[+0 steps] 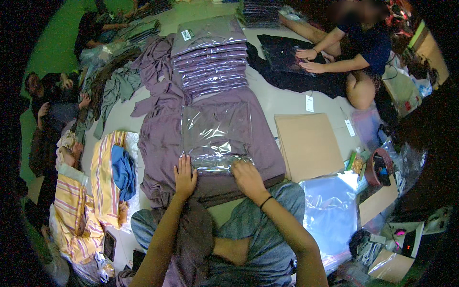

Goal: The person folds a purple long-sleeved shirt using a cardboard template, places it into a clear plastic bag, and seals it. They repeat this process with a second shirt, stacking the finished packages on the floor.

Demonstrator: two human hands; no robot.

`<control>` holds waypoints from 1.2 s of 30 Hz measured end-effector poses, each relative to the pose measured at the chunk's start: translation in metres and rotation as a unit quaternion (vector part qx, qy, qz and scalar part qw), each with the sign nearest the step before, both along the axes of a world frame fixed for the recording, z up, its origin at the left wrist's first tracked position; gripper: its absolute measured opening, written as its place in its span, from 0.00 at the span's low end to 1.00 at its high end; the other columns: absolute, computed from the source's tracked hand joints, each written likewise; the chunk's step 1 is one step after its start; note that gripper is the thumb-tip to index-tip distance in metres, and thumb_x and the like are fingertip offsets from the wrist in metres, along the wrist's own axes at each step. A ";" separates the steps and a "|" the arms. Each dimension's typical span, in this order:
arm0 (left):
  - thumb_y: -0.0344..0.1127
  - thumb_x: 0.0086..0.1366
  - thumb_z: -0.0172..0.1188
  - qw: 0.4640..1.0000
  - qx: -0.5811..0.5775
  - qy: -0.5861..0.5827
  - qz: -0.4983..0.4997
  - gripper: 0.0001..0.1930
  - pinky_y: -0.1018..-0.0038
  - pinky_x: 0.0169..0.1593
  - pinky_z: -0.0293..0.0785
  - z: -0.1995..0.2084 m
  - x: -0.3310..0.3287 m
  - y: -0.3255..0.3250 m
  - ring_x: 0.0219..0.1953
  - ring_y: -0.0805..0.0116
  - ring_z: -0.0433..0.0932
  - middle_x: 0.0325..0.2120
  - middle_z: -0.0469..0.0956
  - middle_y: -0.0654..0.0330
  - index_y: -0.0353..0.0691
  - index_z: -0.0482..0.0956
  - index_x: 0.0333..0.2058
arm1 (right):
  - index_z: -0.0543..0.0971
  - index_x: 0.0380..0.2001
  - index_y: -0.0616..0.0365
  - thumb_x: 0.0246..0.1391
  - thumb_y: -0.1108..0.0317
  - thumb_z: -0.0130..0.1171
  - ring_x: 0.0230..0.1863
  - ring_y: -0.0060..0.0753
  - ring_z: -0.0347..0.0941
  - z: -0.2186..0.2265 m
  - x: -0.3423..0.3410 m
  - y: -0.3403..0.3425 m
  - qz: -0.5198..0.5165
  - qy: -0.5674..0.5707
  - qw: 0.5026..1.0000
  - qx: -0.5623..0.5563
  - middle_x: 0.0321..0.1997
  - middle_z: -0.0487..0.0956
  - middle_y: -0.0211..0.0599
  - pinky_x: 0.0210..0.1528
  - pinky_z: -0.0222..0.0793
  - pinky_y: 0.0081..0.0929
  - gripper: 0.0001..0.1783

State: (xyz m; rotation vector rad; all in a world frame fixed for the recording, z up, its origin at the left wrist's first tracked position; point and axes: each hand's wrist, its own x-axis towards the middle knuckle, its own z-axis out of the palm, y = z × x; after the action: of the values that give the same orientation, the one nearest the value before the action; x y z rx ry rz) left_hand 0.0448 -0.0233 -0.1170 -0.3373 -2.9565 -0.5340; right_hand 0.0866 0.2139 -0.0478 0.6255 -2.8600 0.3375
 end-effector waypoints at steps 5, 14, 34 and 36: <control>0.44 0.58 0.42 1.000 -0.004 -0.001 0.000 0.29 0.56 0.58 0.40 -0.001 -0.001 0.000 0.60 0.57 0.47 0.57 0.49 0.52 0.38 0.50 0.56 | 0.68 0.32 0.62 0.41 0.69 0.55 0.33 0.43 0.65 -0.023 -0.002 0.003 -0.225 -0.004 0.943 -0.244 0.30 0.67 0.43 0.36 0.61 0.35 0.14; 0.44 0.58 0.41 1.000 -0.010 -0.002 0.001 0.29 0.56 0.58 0.40 -0.001 -0.001 0.000 0.60 0.58 0.46 0.57 0.48 0.53 0.39 0.49 0.56 | 0.76 0.21 0.63 0.41 0.62 0.61 0.21 0.22 0.69 -0.071 -0.021 0.036 -0.376 -0.124 0.776 -0.490 0.18 0.75 0.33 0.27 0.64 0.19 0.13; 0.44 0.57 0.43 0.999 -0.029 0.014 -0.002 0.31 0.56 0.58 0.42 -0.004 -0.001 -0.003 0.59 0.58 0.48 0.57 0.50 0.52 0.33 0.49 0.55 | 0.72 0.23 0.58 0.39 0.64 0.59 0.28 0.47 0.72 -0.039 -0.035 0.034 -0.499 -0.068 0.809 -0.302 0.24 0.75 0.41 0.29 0.66 0.38 0.11; 0.44 0.57 0.43 1.000 -0.023 0.016 0.000 0.31 0.56 0.58 0.42 -0.004 -0.001 -0.002 0.59 0.58 0.48 0.57 0.50 0.52 0.33 0.49 0.55 | 0.71 0.25 0.58 0.45 0.67 0.52 0.30 0.45 0.69 -0.031 -0.028 0.026 -0.495 0.002 0.799 -0.341 0.26 0.74 0.39 0.31 0.64 0.36 0.06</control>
State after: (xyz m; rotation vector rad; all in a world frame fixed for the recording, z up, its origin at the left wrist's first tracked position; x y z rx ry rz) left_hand 0.0435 -0.0257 -0.1214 -0.3477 -2.9412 -0.4566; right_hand 0.0590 0.2396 -0.0785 -0.9521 -2.3313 1.0344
